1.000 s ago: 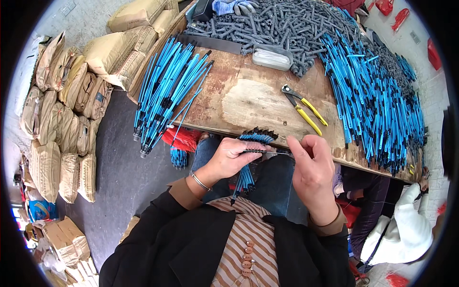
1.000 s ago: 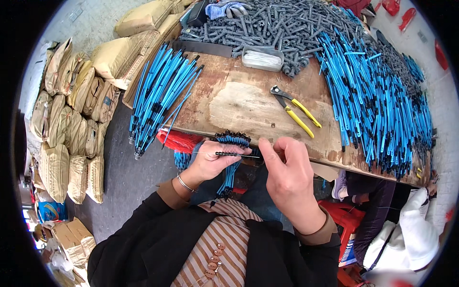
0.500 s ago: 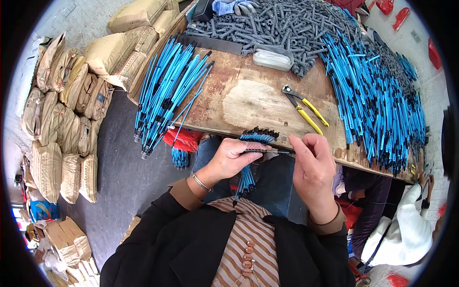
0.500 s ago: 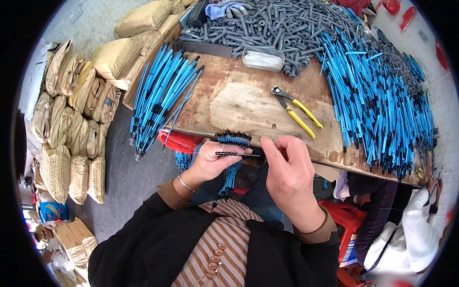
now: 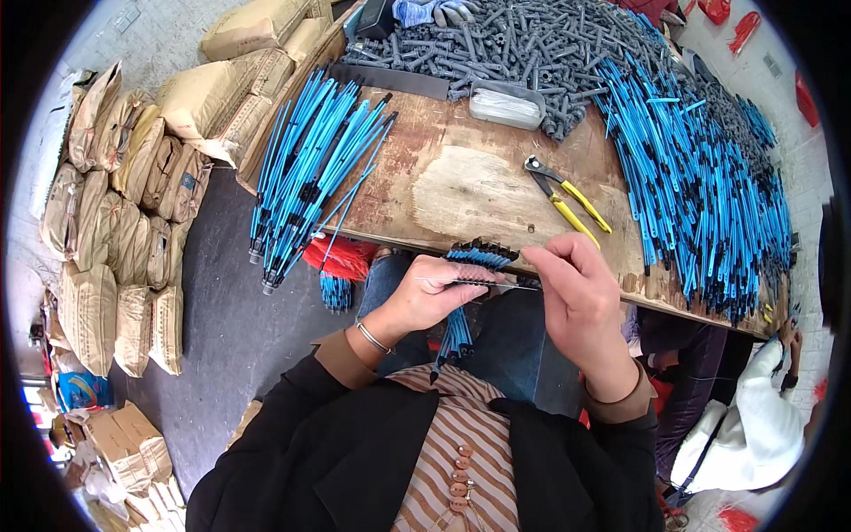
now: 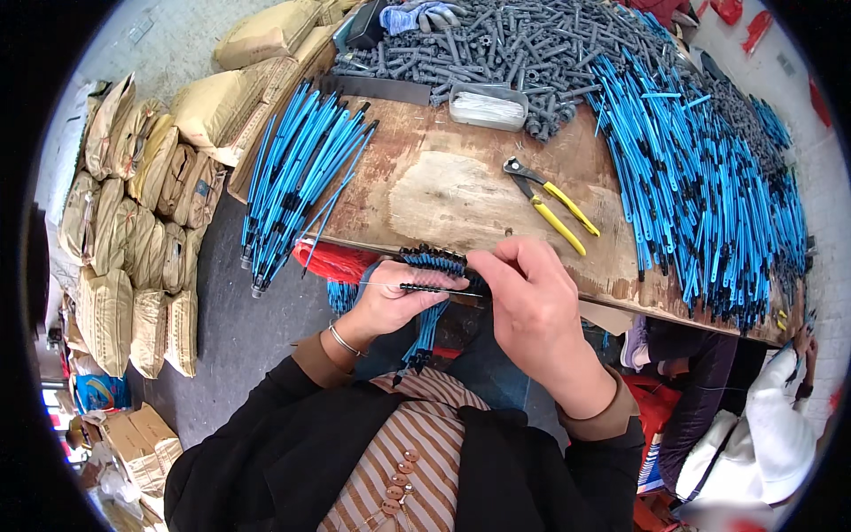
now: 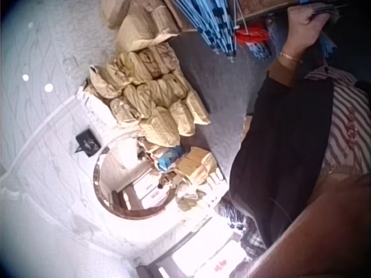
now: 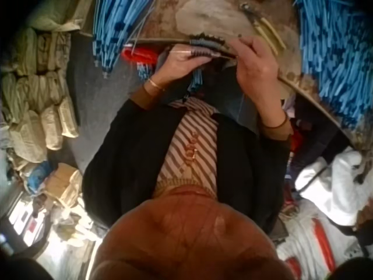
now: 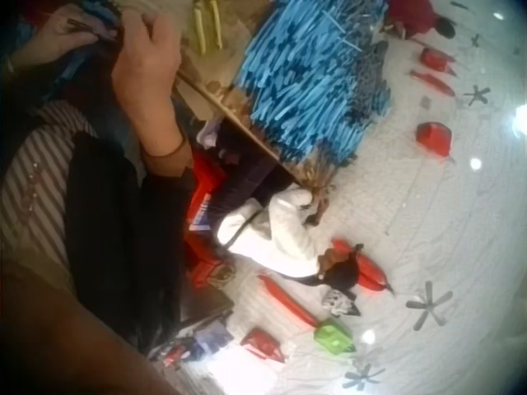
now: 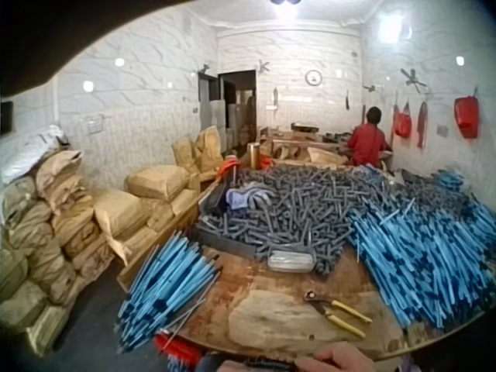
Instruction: The person inserts metal pins into blue plastic strips and plastic components by hand at a manufacturing workstation.
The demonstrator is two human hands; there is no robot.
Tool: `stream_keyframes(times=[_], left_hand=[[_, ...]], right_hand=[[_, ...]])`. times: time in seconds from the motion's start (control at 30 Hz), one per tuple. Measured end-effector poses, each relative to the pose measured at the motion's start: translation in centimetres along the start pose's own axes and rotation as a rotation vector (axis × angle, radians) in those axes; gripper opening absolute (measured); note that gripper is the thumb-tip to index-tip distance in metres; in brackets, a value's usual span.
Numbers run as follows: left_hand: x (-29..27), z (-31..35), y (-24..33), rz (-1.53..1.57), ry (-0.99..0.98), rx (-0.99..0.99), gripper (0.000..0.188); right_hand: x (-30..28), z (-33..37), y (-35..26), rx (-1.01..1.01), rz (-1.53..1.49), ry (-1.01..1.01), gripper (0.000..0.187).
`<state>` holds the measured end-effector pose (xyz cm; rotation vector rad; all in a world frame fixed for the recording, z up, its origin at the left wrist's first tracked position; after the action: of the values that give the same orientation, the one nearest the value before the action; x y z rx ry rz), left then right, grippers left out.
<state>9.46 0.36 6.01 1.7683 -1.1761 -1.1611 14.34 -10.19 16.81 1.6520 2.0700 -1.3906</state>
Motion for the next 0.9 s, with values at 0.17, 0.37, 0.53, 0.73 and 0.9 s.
stream_keyframes(times=[0.17,0.37,0.53,0.73,0.9], left_hand=[[-0.1,0.2,-0.3,0.032,0.011,-0.011,0.016],[-0.2,0.1,-0.2,0.002,0.006,0.003,0.015],[-0.2,0.0,-0.2,0.019,0.001,-0.015,0.014],[0.0,0.2,-0.6,0.083,0.000,-0.027,0.012],[0.0,0.3,-1.1,0.085,-0.002,-0.046,0.019]], right_hand=[[0.4,-0.3,1.6,0.039,-0.184,-0.028,0.021],[0.2,-0.5,1.5,0.014,-0.144,-0.053,0.018],[0.5,-0.4,1.7,0.052,-0.216,-0.036,0.015],[1.5,-0.1,3.5,0.185,-0.436,-0.055,0.012],[0.9,-0.9,2.0,-0.001,-0.259,-0.064,0.016]])
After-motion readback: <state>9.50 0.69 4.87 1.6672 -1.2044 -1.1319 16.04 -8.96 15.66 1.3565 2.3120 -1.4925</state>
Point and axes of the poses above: each hand's wrist, its own z-axis away from the middle knuckle, its own x-axis out of the palm, y = z × x, the point moved 10 cm from there along -z, towards the middle knuckle, and after that the axes turned 7 degrees about -z, right-handed, at the moved point
